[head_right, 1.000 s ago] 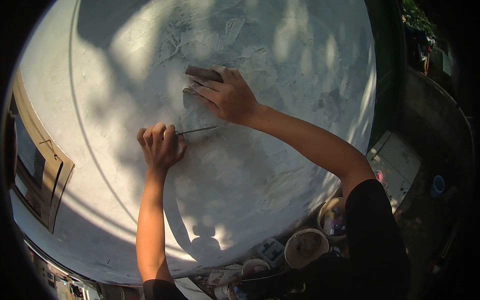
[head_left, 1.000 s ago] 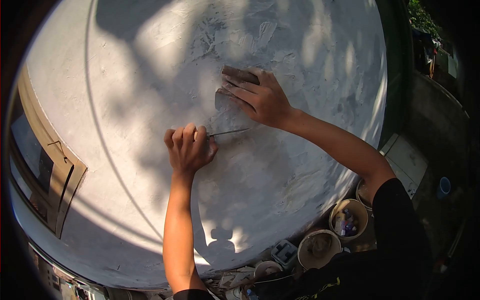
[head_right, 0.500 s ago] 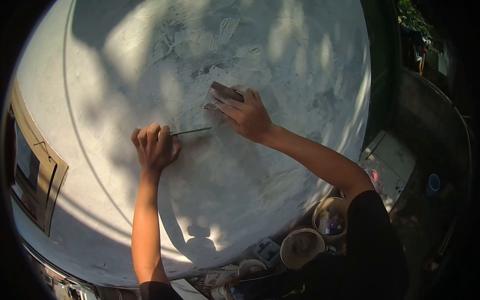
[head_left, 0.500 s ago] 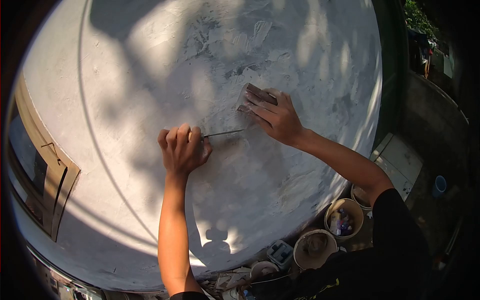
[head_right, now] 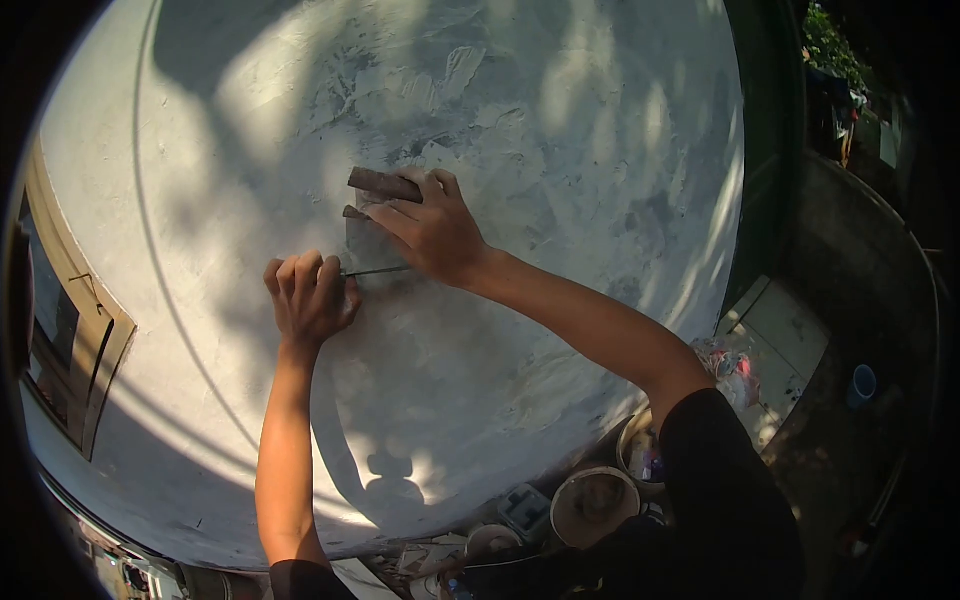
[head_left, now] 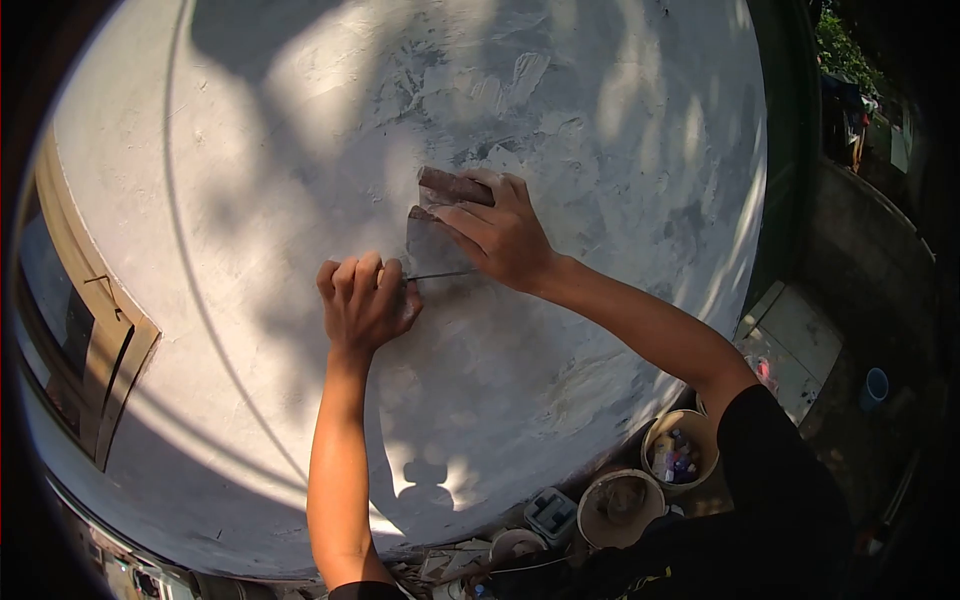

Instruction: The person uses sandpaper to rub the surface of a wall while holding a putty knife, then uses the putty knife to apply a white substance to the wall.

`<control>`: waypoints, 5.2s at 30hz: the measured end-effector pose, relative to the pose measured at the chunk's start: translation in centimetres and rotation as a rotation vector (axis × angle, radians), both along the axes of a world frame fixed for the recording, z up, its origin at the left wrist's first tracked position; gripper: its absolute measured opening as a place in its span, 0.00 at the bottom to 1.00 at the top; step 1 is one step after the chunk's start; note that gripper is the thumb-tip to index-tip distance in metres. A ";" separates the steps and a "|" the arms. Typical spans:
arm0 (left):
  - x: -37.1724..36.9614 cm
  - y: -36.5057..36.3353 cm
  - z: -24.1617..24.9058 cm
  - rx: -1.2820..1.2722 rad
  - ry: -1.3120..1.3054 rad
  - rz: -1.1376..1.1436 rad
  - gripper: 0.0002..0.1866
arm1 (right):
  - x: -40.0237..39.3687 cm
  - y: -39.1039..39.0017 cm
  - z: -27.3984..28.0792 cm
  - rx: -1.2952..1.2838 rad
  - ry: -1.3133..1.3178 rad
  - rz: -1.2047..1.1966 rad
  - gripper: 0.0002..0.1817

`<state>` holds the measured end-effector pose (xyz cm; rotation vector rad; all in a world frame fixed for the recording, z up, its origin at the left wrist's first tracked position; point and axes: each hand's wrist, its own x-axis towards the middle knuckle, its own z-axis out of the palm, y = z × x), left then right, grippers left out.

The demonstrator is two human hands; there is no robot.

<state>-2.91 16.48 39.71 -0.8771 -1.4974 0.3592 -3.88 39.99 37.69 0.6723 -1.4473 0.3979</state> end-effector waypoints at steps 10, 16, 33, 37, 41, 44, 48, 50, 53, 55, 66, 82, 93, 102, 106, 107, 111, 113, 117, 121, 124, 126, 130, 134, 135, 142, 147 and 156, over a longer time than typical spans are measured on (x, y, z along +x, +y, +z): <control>0.0 0.3 0.2 -0.005 0.036 -0.021 0.18 | -0.9 0.4 2.4 0.157 0.080 -0.014 0.09; 0.0 0.0 0.2 -0.019 0.020 -0.011 0.18 | -1.1 -0.1 2.0 0.144 0.104 -0.030 0.09; 0.0 0.1 0.2 -0.004 0.033 -0.012 0.16 | -0.9 1.5 0.6 0.139 0.063 -0.043 0.09; -0.2 0.1 0.1 -0.009 0.043 -0.003 0.16 | -0.8 -0.2 2.7 0.082 0.092 -0.031 0.09; 0.0 0.1 0.2 -0.001 0.052 -0.008 0.16 | -0.8 -0.1 0.9 0.131 0.097 -0.070 0.08; -0.2 0.1 0.0 0.003 0.034 -0.016 0.17 | -0.9 0.3 1.5 0.163 0.092 -0.086 0.08; -0.2 0.1 -0.2 0.003 0.006 -0.026 0.18 | -1.0 -1.0 3.7 0.087 0.109 -0.065 0.08; -0.2 0.0 -0.1 0.003 0.012 -0.036 0.18 | -0.8 -0.8 2.8 0.101 0.110 -0.089 0.08; -0.2 0.0 0.0 0.001 0.040 0.001 0.17 | -1.1 -0.5 1.0 0.107 0.105 -0.058 0.08; -0.3 -0.1 0.1 0.004 0.036 -0.001 0.17 | -1.0 -0.4 0.6 0.110 0.103 -0.060 0.08; 0.0 -0.2 0.4 0.019 0.018 -0.039 0.17 | 0.0 3.3 -1.6 0.179 -0.012 -0.167 0.10; -0.2 0.2 0.1 0.040 0.046 -0.033 0.17 | -0.5 5.0 3.2 0.174 0.054 -0.261 0.13; 0.0 0.0 0.2 0.036 0.027 -0.053 0.17 | -0.4 5.2 3.3 0.097 0.024 -0.218 0.11; -0.2 0.1 0.3 0.030 0.027 -0.068 0.17 | -0.3 4.9 0.9 0.183 0.039 -0.256 0.10; -0.1 0.0 0.1 0.024 0.009 -0.084 0.18 | -0.6 6.5 3.7 0.033 0.029 -0.266 0.10; -0.1 0.0 0.1 0.025 0.003 -0.091 0.19 | -0.4 6.6 3.9 -0.027 0.023 -0.255 0.10; 0.0 0.1 0.0 0.028 -0.007 -0.093 0.19 | -0.4 7.2 -0.1 0.088 0.016 -0.348 0.10; -0.1 0.0 0.1 0.026 -0.008 -0.086 0.19 | -0.3 8.4 0.2 0.152 0.016 -0.386 0.11; -0.1 0.0 0.1 0.026 -0.017 -0.082 0.19 | 0.0 9.6 4.7 -0.103 -0.021 -0.353 0.12; 0.0 0.2 0.2 0.033 -0.005 -0.088 0.19 | -0.5 8.9 2.7 -0.104 -0.012 -0.371 0.13; 0.2 -0.1 0.0 0.031 -0.013 -0.087 0.19 | -0.3 9.9 3.5 -0.044 0.007 -0.383 0.13; 0.0 0.2 0.2 0.031 -0.011 -0.084 0.19 | -0.3 10.2 5.7 -0.100 -0.008 -0.377 0.13; -0.1 -0.1 0.1 0.027 -0.012 -0.067 0.19 | -0.9 8.9 5.3 -0.213 -0.016 -0.326 0.13; 0.1 0.2 0.1 0.023 0.002 -0.063 0.19 | -1.5 8.8 1.9 -0.156 0.071 -0.387 0.13; 0.0 0.0 0.3 0.022 0.003 -0.062 0.19 | -1.4 9.1 2.8 -0.154 0.050 -0.367 0.14; 0.1 0.1 0.3 0.011 0.004 -0.044 0.19 | -1.9 8.6 7.2 -0.330 0.024 -0.284 0.14; 0.1 0.0 0.2 0.003 0.012 -0.035 0.19 | -1.3 10.3 3.3 -0.068 -0.052 -0.456 0.17; 0.0 0.1 0.0 -0.012 0.005 -0.042 0.19 | -2.8 11.2 4.6 -0.154 -0.052 -0.576 0.23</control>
